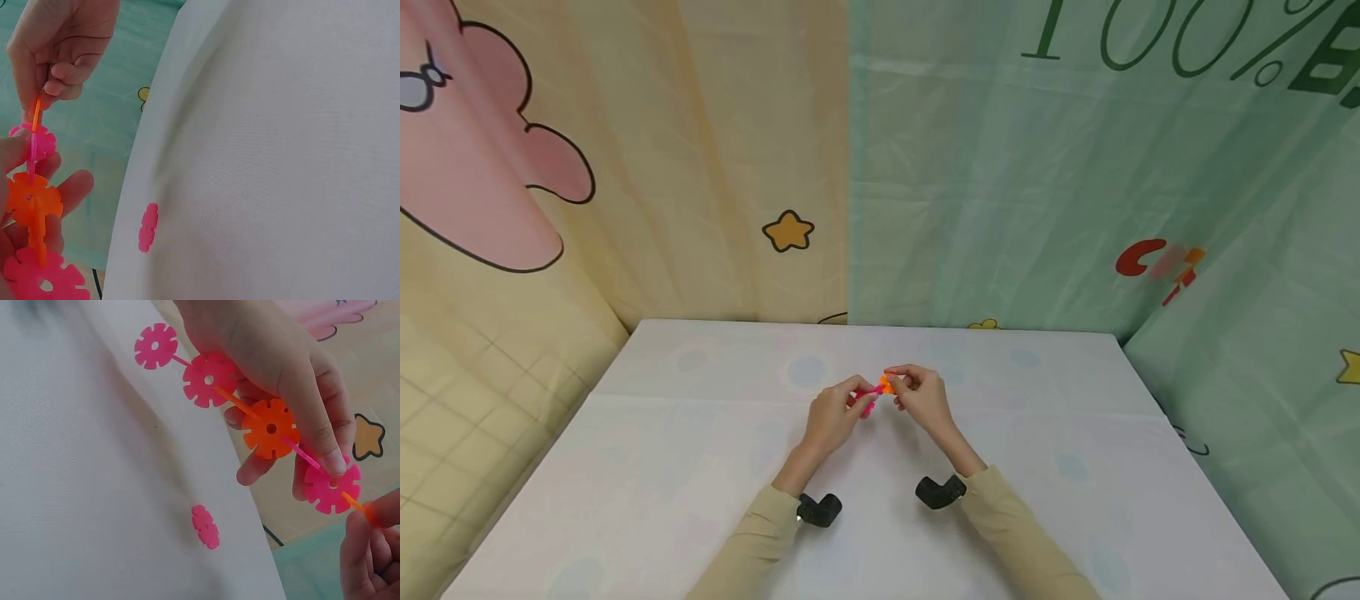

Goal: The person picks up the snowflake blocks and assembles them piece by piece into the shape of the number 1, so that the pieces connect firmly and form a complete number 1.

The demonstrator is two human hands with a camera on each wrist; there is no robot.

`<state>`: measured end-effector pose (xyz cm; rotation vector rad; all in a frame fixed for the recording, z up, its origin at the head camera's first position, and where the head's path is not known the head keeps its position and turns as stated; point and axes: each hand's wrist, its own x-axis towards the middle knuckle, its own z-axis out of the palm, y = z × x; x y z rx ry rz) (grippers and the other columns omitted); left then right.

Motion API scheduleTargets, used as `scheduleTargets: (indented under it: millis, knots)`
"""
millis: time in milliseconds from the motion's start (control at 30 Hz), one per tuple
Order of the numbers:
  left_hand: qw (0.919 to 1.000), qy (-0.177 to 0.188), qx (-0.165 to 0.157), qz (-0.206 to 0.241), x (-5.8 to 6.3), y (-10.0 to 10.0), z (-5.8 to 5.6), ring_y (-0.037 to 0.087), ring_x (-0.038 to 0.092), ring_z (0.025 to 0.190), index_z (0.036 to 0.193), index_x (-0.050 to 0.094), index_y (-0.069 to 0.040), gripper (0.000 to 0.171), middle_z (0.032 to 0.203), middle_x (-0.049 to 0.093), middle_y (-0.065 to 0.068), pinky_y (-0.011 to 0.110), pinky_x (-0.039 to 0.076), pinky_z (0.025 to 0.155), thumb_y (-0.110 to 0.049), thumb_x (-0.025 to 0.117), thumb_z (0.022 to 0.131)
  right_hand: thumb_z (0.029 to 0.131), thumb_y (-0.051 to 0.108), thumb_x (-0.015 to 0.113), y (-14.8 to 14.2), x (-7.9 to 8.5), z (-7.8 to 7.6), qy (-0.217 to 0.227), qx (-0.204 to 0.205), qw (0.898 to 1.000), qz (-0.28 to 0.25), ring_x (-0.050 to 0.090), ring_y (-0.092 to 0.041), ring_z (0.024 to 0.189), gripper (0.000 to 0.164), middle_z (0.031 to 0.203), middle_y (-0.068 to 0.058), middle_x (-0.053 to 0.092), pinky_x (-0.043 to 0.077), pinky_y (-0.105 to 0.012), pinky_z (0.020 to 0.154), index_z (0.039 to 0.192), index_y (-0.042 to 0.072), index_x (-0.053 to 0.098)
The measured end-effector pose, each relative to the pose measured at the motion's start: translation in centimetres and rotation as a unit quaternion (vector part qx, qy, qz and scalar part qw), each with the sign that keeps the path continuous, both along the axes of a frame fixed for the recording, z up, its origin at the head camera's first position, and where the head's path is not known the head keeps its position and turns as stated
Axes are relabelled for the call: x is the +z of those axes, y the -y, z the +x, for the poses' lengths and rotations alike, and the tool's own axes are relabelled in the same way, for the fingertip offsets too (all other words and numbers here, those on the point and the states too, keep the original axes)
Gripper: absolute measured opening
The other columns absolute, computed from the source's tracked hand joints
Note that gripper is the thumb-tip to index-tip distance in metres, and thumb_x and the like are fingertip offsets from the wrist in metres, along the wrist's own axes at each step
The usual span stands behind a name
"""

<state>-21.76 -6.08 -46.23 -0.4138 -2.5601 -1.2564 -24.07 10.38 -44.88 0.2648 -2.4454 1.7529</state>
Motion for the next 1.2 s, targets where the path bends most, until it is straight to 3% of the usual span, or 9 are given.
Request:
scheduleTargets:
  millis: [200,333,600,900,1067,1200]
  knots:
    - [0.9997,0.012,0.021,-0.009,-0.1,0.1,0.1,0.006,0.05,0.053,0.1,0.067,-0.018,0.014,0.072,0.067,-0.003,0.021,0.042,0.053,-0.026,0.069,0.089,0.094,0.015,0.06,-0.1,0.0,-0.3,0.035,0.018,0.999,-0.004,0.056,-0.013,0.054,0.02,0.077,-0.015,0.066,0.05,-0.019,0.054,0.103,0.002,0.072]
    - [0.9992,-0.007,0.027,-0.028,0.0,0.2,0.0,0.006,0.048,0.052,0.101,0.067,-0.019,0.017,0.081,0.07,-0.002,0.021,0.041,0.051,-0.027,0.071,0.087,0.094,0.013,0.059,-0.2,0.0,-0.4,0.049,0.014,0.999,-0.001,0.056,-0.012,0.056,0.02,0.079,-0.012,0.067,0.05,-0.02,0.055,0.105,0.003,0.072]
    - [0.9962,-0.032,0.031,-0.075,0.3,0.4,-0.4,0.006,0.053,0.056,0.104,0.07,-0.023,0.022,0.081,0.072,-0.001,0.02,0.043,0.054,-0.033,0.073,0.085,0.091,0.012,0.064,-0.2,0.0,-0.7,0.058,0.014,0.998,-0.002,0.058,-0.015,0.059,0.023,0.079,-0.022,0.065,0.053,-0.023,0.058,0.112,0.003,0.068]
    - [0.9948,-0.037,0.054,-0.078,0.4,1.1,-0.2,0.009,0.047,0.054,0.102,0.071,-0.02,0.03,0.065,0.065,0.0,0.02,0.04,0.052,-0.036,0.078,0.078,0.091,0.016,0.065,0.1,0.1,-0.8,0.069,0.026,0.997,-0.002,0.065,-0.037,0.071,0.024,0.082,-0.018,0.071,0.055,-0.024,0.061,0.11,0.002,0.068]
    - [0.9933,-0.03,0.069,-0.087,0.3,1.6,-0.4,0.009,0.047,0.054,0.105,0.07,-0.02,0.029,0.076,0.07,0.003,0.02,0.04,0.051,-0.035,0.076,0.081,0.094,0.021,0.061,0.3,-0.4,-1.2,0.075,0.028,0.997,-0.005,0.067,-0.034,0.072,0.025,0.09,-0.016,0.072,0.055,-0.024,0.06,0.111,0.004,0.067]
    - [0.9932,-0.013,0.074,-0.089,0.4,2.0,-0.6,0.011,0.044,0.053,0.109,0.068,-0.02,0.03,0.073,0.068,0.005,0.021,0.037,0.05,-0.035,0.073,0.084,0.092,0.016,0.063,0.4,-1.5,-1.7,0.064,0.033,0.996,0.044,0.065,-0.029,0.067,0.023,0.092,-0.016,0.07,0.052,-0.023,0.055,0.111,0.004,0.067]
